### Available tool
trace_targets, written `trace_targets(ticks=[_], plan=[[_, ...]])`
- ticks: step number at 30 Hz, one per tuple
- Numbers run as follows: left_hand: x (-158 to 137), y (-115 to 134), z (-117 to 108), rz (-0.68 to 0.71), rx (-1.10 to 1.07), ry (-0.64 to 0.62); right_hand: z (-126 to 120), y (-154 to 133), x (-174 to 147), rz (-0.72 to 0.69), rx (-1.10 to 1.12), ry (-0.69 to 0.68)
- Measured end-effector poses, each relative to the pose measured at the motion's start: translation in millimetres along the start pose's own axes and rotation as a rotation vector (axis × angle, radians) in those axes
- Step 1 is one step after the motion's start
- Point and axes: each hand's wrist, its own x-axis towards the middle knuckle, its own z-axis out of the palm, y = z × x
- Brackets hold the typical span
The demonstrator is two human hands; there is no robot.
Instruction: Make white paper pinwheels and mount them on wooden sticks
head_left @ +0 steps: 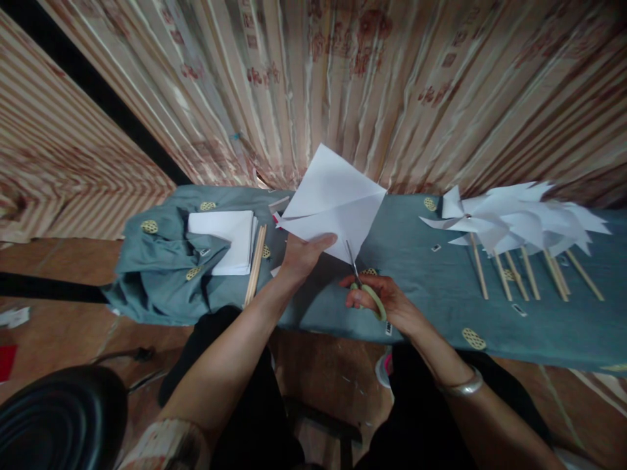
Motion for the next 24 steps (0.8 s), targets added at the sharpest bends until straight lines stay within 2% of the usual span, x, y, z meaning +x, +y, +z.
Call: trace_targets(ticks=[24], plan=[[0.4, 0.7, 0.0, -0.012, -0.004, 0.026, 4.1, 5.4, 2.8, 0.032, 0.104, 0.08]])
